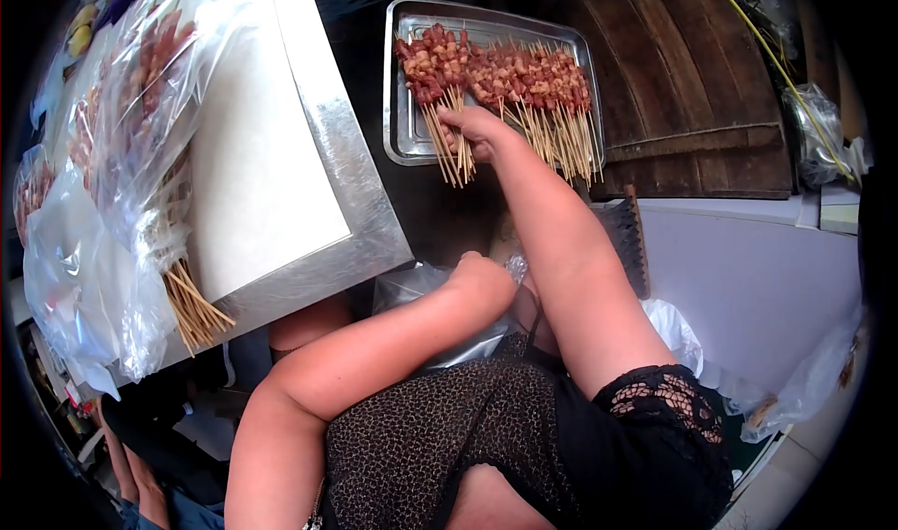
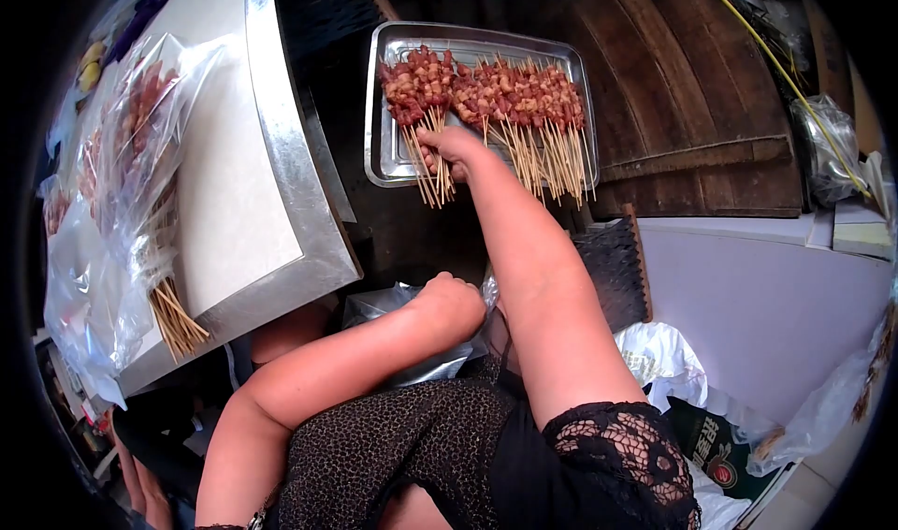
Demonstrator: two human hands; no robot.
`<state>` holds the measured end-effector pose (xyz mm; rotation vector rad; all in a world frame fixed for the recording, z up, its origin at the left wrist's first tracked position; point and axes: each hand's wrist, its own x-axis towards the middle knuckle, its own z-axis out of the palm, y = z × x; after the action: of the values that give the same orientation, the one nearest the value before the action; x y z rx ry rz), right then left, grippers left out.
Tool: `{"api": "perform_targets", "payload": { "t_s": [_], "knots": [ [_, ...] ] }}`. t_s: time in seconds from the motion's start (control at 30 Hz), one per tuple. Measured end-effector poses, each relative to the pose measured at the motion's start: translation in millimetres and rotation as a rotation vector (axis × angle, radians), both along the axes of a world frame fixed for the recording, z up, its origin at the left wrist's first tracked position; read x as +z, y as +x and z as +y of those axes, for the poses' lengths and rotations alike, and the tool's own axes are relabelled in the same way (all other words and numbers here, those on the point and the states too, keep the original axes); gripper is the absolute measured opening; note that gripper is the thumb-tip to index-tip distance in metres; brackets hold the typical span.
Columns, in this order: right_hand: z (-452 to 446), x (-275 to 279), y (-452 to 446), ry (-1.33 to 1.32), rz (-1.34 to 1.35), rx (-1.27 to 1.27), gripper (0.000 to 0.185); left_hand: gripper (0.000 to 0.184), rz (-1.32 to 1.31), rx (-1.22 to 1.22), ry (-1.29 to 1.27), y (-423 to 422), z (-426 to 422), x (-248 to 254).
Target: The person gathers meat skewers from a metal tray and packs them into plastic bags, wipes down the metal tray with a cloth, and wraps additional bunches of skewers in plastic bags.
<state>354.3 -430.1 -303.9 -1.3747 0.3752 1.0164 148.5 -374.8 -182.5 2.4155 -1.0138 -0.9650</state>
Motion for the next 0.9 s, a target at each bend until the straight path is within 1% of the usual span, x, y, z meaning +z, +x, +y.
{"api": "perform_targets", "payload": {
  "t_s": [0.03,0.07,0.1,0.17,0.2,0.3,0.37,0.43,0.5,0.57,0.63,0.77,0.9],
  "knots": [
    [-1,3,-1,0.044,0.048,-0.064,0.02,0.018,0.005,0.004,0.001,0,0,0],
    [-2,7,-1,0.08,0.055,-0.072,0.016,0.018,0.005,0.005,0.001,0,0,0],
    [-3,5,0,0.079,0.056,-0.071,0.016,0.018,0.003,0.007,-0.002,0,0,0],
    [-5,-1,2,0.003,-0.068,0.068,0.012,0.018,0.001,0.011,-0.006,0,0,-1],
    [-5,-4,2,0.003,-0.068,0.07,0.012,0.018,-0.005,0.006,-0.005,0,-1,-2],
    [-4,-6,3,0.016,-0.017,0.014,0.009,0.017,-0.017,-0.003,-0.005,0,-1,-3],
    [-3,0,2,-0.07,-0.061,0.006,0.007,0.017,-0.023,-0.009,-0.006,0,-1,-4],
    [-2,0,1,-0.083,-0.071,0.015,0.006,0.017,-0.033,0.007,-0.017,-2,-1,-6],
    [0,2,-1,-0.122,-0.051,-0.067,0.005,0.017,-0.033,0.004,-0.017,-1,-1,-4],
    [-3,8,-2,-0.095,-0.031,-0.053,0.004,0.016,-0.033,0.002,-0.018,-1,-1,-2],
    [-6,12,-3,0.006,-0.027,-0.014,0.003,0.017,-0.026,-0.009,-0.003,-1,-1,-1],
    [-8,10,-2,-0.04,-0.055,0.005,0.007,0.017,-0.021,-0.007,-0.001,0,-2,0],
    [-9,15,-3,0.002,-0.046,0.026,0.014,0.016,-0.016,-0.006,-0.008,1,-1,1]
  ]
}}
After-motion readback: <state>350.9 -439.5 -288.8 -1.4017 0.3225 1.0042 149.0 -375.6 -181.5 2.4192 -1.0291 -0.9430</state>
